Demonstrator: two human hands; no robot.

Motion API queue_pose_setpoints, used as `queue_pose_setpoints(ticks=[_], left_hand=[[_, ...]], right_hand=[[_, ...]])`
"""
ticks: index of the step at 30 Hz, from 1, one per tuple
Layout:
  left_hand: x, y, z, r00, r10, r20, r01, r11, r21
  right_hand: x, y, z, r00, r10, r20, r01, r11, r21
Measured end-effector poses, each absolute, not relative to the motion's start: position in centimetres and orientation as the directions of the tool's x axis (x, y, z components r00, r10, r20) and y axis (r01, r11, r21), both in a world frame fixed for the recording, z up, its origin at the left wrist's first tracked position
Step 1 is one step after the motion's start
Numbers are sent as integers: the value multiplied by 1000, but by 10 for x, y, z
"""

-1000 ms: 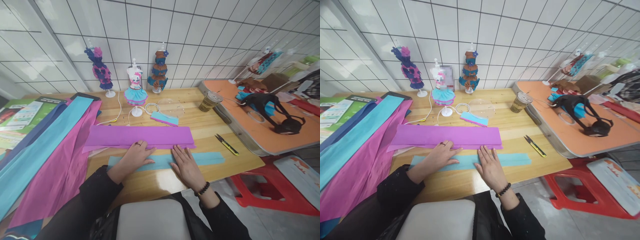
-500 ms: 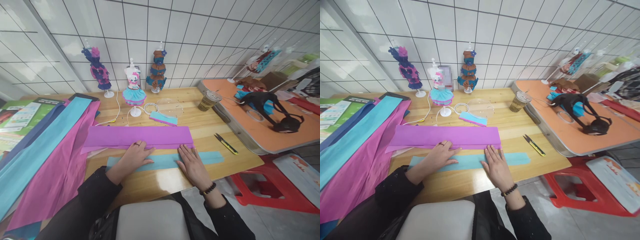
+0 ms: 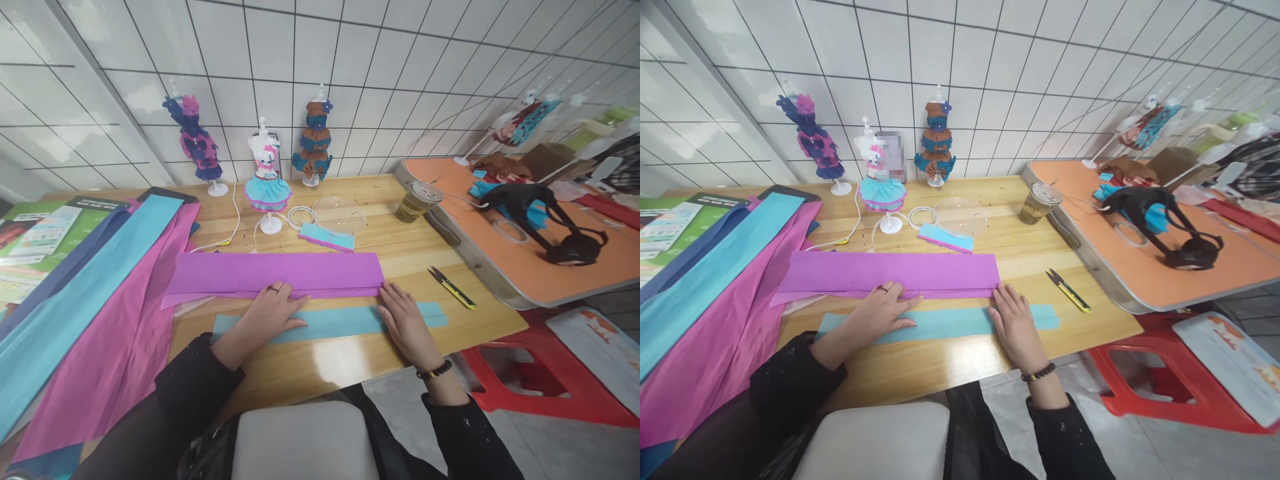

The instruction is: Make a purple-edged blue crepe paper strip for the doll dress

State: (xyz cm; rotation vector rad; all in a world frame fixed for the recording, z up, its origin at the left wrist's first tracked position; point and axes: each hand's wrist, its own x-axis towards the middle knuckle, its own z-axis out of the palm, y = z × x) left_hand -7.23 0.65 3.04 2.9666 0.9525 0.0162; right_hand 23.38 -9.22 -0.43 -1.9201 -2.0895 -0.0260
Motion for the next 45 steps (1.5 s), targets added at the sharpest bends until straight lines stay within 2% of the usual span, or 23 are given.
queue_pose_setpoints(ticks=[7,13,17,24,35,45], left_hand=[[-72,7,31,812,584,-1,584,-812,24],[-72,7,29,812,584,-2,584,-811,30],[-73,7,28,811,585,1,585,-811,30],[-73,7,29,812,583,7,583,-812,31],[-72,7,29,808,589,-2,588,-808,26],[-71,7,31,815,580,9,580,-815,-3]], right_hand=[[253,-77,-5,119,927,357,911,41,-409],[252,-68,1,248,917,311,851,-53,-522],[249,-65,-1,267,920,289,834,-71,-547],[253,-62,-6,203,930,306,889,-44,-455],[247,-64,-2,57,940,336,989,-7,-148],[252,-66,-7,42,936,350,986,19,-169]])
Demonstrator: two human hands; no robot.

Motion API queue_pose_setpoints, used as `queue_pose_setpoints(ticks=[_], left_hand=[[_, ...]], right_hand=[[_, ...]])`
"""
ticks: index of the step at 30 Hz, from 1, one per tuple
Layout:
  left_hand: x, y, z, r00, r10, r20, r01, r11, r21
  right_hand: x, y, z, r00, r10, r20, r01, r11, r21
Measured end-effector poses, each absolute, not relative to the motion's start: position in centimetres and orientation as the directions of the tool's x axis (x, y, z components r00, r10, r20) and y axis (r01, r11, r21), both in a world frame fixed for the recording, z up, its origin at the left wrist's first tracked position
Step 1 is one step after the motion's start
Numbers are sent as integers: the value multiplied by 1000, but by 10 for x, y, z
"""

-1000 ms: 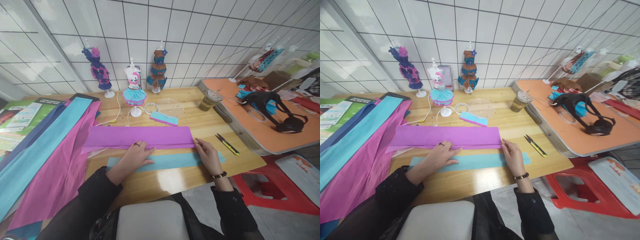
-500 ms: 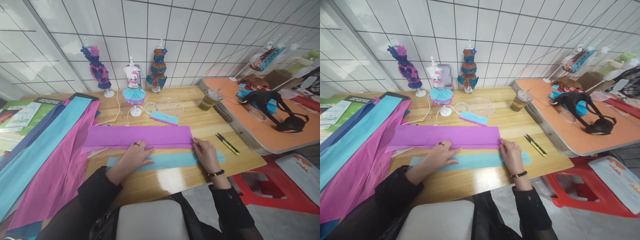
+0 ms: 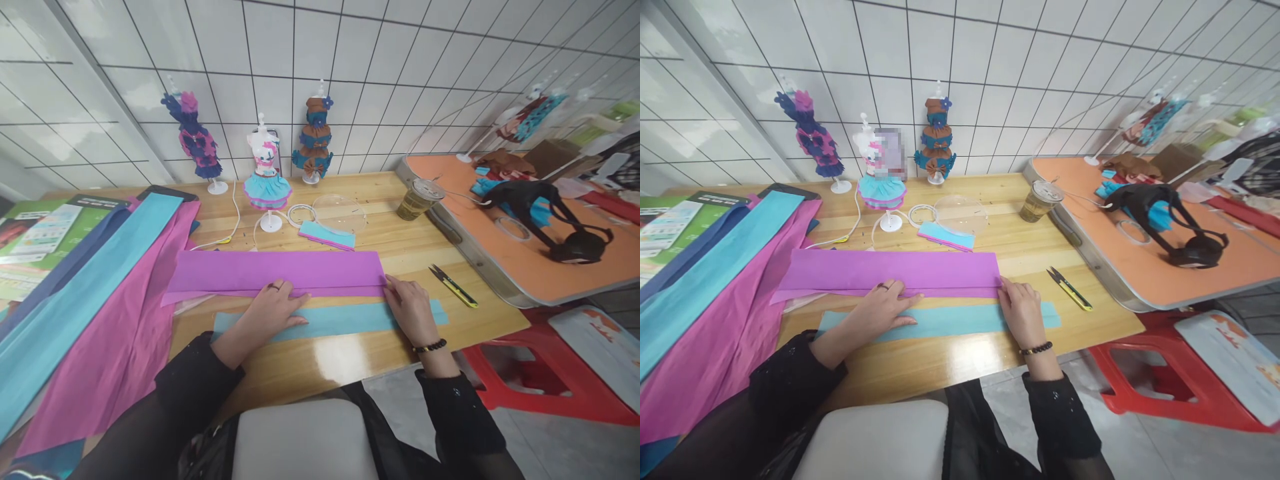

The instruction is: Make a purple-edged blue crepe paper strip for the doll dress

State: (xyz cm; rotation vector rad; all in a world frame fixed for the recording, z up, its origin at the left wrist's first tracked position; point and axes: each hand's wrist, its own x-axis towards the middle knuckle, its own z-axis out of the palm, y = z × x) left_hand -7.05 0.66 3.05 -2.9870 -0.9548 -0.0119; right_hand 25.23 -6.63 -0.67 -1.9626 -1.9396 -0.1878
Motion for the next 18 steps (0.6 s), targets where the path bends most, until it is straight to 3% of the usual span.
queue_pose_setpoints(ticks=[4,8,12,18], left_hand=[[-67,4,34,817,575,28,576,-818,-1],[-59,2,36,844,533,63,535,-845,-19],[-53,3,36,866,497,51,498,-866,-31],[-55,4,36,877,478,49,480,-877,-41]], right_hand=[[251,-66,-5,23,929,371,987,39,-158],[248,-65,0,-108,923,370,981,160,-112],[247,-67,8,-244,909,339,960,275,-46],[242,-77,20,-328,920,213,945,318,80]])
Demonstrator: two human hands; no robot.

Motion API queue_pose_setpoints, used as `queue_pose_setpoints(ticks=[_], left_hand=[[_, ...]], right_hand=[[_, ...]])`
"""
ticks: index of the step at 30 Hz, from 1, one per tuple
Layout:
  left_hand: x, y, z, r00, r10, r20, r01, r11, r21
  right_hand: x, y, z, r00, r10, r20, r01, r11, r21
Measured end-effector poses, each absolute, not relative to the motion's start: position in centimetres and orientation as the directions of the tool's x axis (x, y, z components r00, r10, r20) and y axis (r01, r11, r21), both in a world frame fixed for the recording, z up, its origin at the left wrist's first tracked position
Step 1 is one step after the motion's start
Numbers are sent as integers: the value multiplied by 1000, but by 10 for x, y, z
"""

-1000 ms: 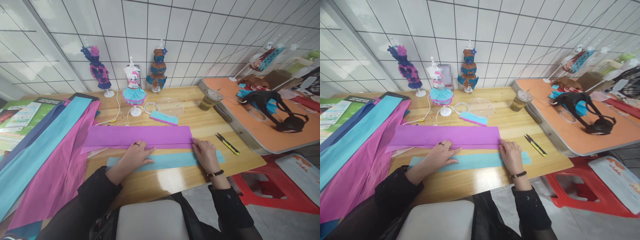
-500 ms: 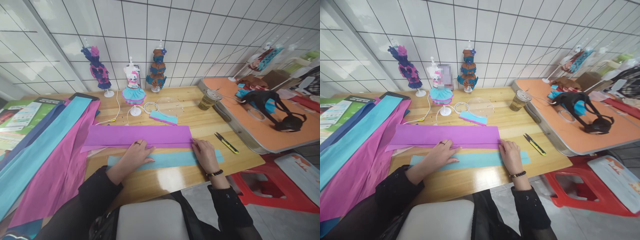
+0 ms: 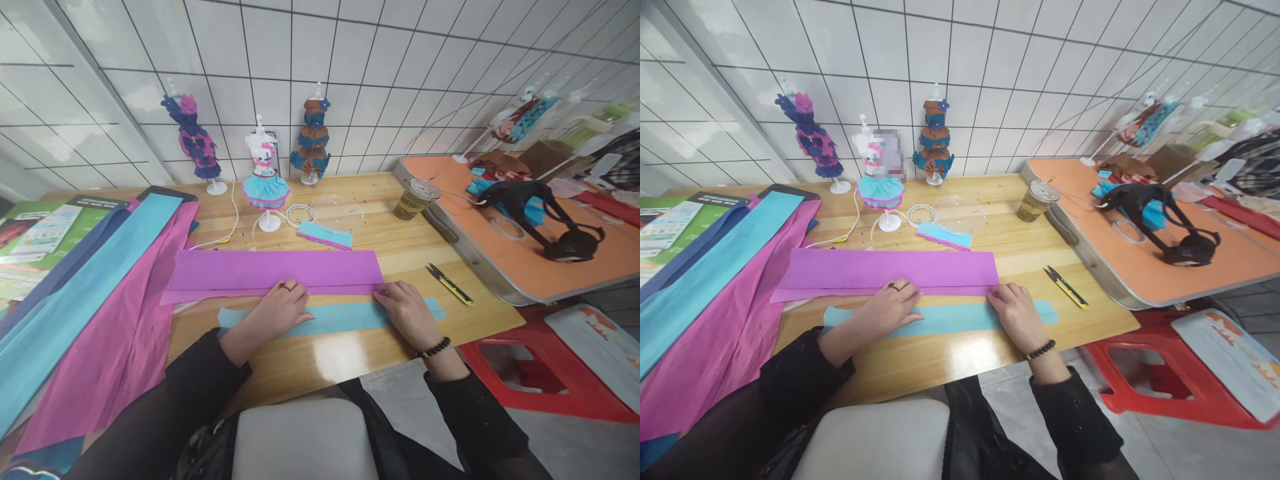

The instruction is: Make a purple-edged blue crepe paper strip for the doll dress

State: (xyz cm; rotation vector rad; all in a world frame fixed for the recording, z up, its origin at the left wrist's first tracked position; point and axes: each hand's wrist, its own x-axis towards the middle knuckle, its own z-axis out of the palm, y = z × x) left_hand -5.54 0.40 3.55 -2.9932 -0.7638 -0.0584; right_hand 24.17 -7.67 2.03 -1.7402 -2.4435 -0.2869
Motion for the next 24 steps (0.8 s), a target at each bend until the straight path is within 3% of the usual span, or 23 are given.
queue_pose_setpoints(ticks=[4,15,24], left_hand=[[-57,3,34,872,487,55,489,-871,-39],[-59,3,31,870,490,58,492,-871,-11],[-61,2,31,869,492,58,494,-870,-12]], right_hand=[[232,-81,25,-312,942,121,946,296,130],[177,-90,37,-51,999,17,931,41,362],[176,-90,35,-65,996,67,938,38,345]])
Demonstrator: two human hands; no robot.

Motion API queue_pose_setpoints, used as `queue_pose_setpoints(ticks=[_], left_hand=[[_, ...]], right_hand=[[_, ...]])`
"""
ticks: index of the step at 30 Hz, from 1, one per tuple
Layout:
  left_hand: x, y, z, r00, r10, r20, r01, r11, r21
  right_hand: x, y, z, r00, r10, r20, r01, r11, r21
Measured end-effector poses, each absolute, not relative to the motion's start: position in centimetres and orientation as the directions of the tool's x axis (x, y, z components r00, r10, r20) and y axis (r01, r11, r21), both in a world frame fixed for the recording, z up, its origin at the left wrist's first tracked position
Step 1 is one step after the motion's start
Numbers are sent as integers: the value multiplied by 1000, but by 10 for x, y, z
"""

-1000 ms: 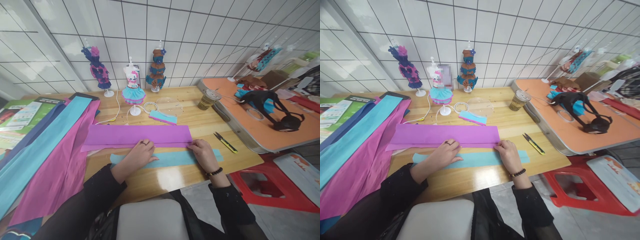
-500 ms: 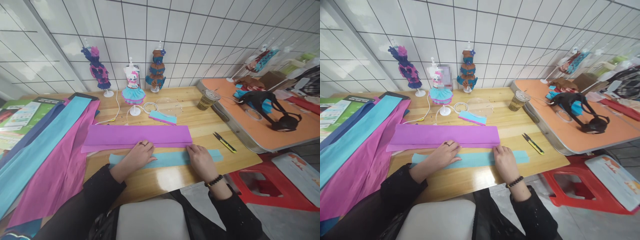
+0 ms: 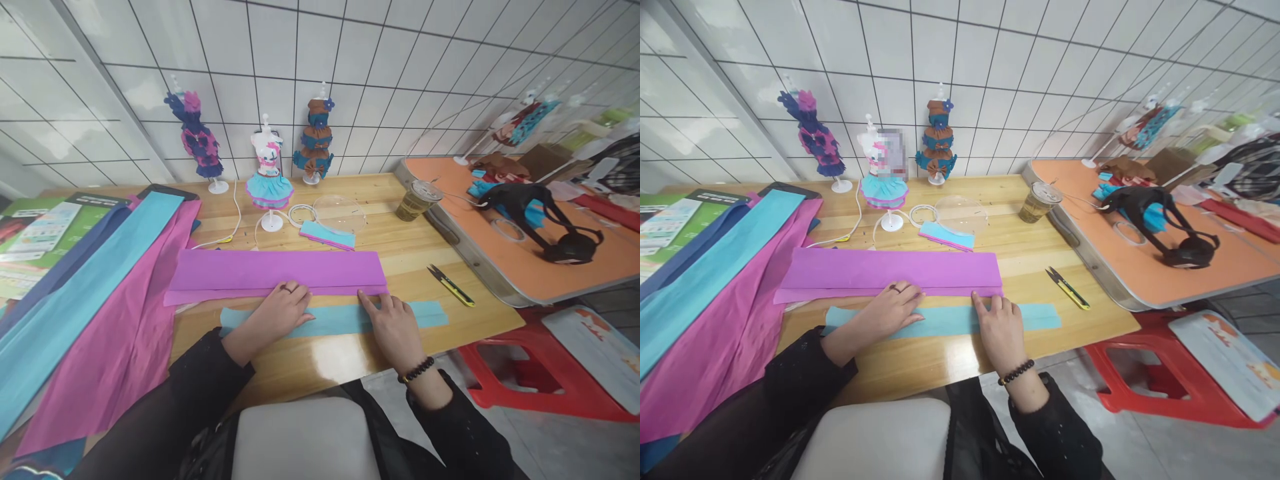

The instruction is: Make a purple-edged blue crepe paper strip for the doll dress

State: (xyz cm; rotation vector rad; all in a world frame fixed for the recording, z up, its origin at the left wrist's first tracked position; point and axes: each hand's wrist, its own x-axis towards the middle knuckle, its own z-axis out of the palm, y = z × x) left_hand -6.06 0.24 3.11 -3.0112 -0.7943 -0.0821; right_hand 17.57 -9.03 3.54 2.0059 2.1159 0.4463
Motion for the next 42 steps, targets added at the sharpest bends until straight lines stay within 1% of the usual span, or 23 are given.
queue_pose_setpoints(ticks=[6,10,14,22,26,29,31,32,35,37,39,42], left_hand=[[-61,3,31,867,495,60,496,-868,-9],[-61,3,32,866,497,50,498,-867,-2],[-61,3,35,867,495,47,495,-869,11],[-61,4,33,867,496,46,496,-868,11],[-61,4,32,866,497,50,497,-868,12],[-61,4,31,865,499,52,499,-866,12],[-62,4,31,866,497,52,497,-867,12],[-62,4,30,866,496,52,497,-868,13],[-62,3,31,865,498,55,498,-867,14],[-62,3,32,864,501,58,501,-865,11],[-62,2,34,865,498,61,499,-867,11],[-62,2,35,867,495,62,494,-869,20]], right_hand=[[194,-96,32,-39,990,132,955,-1,295],[208,-101,29,5,989,146,950,-50,308],[216,-104,24,14,988,153,940,-65,336],[220,-104,18,1,980,199,950,-64,306],[222,-103,18,30,979,200,959,-85,271],[215,-98,20,64,969,240,972,-116,206],[200,-94,21,33,963,269,986,-75,147],[190,-92,22,-9,963,269,993,-23,116],[153,-88,22,-208,955,213,978,207,28],[132,-87,20,-303,936,179,950,311,-21],[119,-87,18,-333,927,172,936,347,-58],[116,-87,15,-311,933,180,940,330,-87]])
